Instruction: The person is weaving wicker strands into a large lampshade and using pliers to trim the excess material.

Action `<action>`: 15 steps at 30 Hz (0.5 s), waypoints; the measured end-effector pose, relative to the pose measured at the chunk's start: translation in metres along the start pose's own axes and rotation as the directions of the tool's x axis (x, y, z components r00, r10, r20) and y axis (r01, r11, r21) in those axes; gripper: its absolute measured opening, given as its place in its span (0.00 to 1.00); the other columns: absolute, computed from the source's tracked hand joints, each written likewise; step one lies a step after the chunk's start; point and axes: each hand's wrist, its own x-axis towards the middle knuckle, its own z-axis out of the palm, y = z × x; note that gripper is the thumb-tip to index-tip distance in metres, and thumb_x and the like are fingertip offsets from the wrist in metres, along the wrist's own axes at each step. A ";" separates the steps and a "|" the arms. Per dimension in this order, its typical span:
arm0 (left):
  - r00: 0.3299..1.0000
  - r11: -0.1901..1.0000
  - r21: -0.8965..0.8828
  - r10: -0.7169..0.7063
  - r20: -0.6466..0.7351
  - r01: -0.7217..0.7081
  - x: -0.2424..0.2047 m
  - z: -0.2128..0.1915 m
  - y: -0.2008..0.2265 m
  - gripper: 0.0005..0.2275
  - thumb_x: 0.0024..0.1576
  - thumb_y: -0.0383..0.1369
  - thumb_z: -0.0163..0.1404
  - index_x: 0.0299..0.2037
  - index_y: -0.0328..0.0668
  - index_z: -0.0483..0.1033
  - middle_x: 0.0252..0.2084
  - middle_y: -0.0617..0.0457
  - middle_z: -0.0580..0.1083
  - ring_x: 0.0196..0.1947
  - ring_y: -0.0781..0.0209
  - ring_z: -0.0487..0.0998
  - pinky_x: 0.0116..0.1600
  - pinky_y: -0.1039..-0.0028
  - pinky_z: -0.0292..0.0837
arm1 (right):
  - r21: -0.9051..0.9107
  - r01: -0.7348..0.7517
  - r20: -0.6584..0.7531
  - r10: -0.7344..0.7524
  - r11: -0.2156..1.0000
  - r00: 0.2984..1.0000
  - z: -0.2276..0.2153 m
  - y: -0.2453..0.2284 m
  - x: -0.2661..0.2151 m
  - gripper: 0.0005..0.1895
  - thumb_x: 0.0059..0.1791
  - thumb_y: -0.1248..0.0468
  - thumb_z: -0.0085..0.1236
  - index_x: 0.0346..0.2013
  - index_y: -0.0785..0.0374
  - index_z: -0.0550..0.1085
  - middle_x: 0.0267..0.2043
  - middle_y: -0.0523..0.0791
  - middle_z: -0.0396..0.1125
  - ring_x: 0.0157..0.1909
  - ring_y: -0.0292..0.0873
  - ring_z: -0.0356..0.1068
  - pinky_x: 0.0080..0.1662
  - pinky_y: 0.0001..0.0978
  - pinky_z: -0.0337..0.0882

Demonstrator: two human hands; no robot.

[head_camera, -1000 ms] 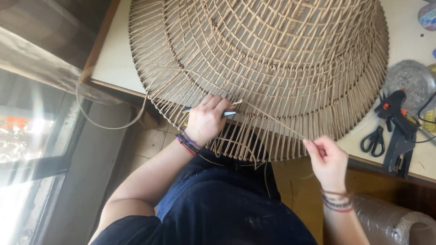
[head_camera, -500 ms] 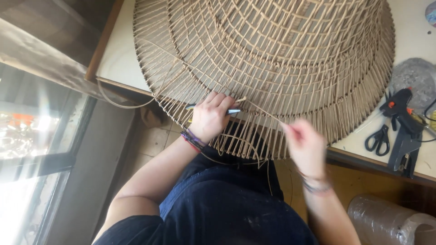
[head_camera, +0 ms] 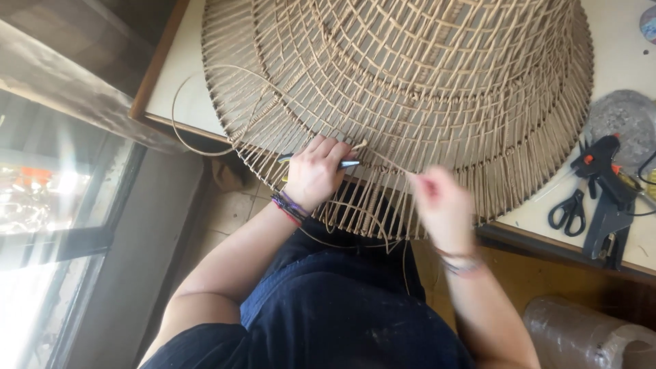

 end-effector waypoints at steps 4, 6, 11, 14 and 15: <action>1.000 1.000 -0.024 -0.006 -0.010 0.006 -0.004 0.010 -0.002 0.04 0.59 0.39 0.52 0.35 0.56 0.72 0.28 0.63 0.68 0.37 0.64 0.75 0.38 0.76 0.74 | -0.129 -0.177 0.014 0.180 0.976 0.984 -0.061 0.062 -0.052 0.13 0.53 0.56 0.65 0.29 0.57 0.74 0.19 0.44 0.64 0.26 0.43 0.67 0.34 0.37 0.66; 1.000 1.000 -0.012 -0.002 -0.003 0.002 -0.004 0.006 0.001 0.04 0.59 0.39 0.53 0.35 0.56 0.73 0.28 0.63 0.69 0.37 0.64 0.75 0.39 0.76 0.75 | -0.194 -0.104 0.036 0.113 0.976 0.993 -0.060 0.044 -0.045 0.09 0.56 0.59 0.60 0.38 0.62 0.75 0.28 0.50 0.71 0.34 0.53 0.74 0.38 0.43 0.72; 1.000 0.999 -0.050 -0.001 -0.020 0.000 -0.002 -0.004 0.008 0.03 0.61 0.38 0.51 0.37 0.54 0.74 0.29 0.62 0.69 0.37 0.63 0.75 0.38 0.76 0.74 | -0.112 0.113 0.087 -0.104 0.987 0.991 0.024 -0.028 0.017 0.15 0.53 0.59 0.62 0.46 0.67 0.73 0.37 0.53 0.72 0.40 0.54 0.75 0.42 0.43 0.76; 0.999 0.998 -0.054 0.023 -0.026 -0.024 -0.005 0.006 -0.001 0.03 0.61 0.38 0.51 0.37 0.55 0.75 0.29 0.62 0.69 0.37 0.63 0.75 0.38 0.76 0.73 | -0.051 0.178 -0.011 -0.179 0.983 0.984 0.040 -0.006 0.016 0.10 0.53 0.60 0.64 0.37 0.64 0.74 0.27 0.48 0.70 0.30 0.50 0.74 0.33 0.38 0.73; 0.999 0.998 -0.052 0.047 -0.021 -0.048 -0.006 0.010 -0.007 0.03 0.61 0.38 0.51 0.38 0.55 0.75 0.29 0.62 0.69 0.37 0.63 0.75 0.38 0.77 0.73 | 0.022 0.148 -0.041 -0.147 0.989 0.988 0.037 0.002 0.012 0.08 0.53 0.63 0.65 0.31 0.61 0.76 0.23 0.45 0.69 0.28 0.48 0.73 0.32 0.34 0.71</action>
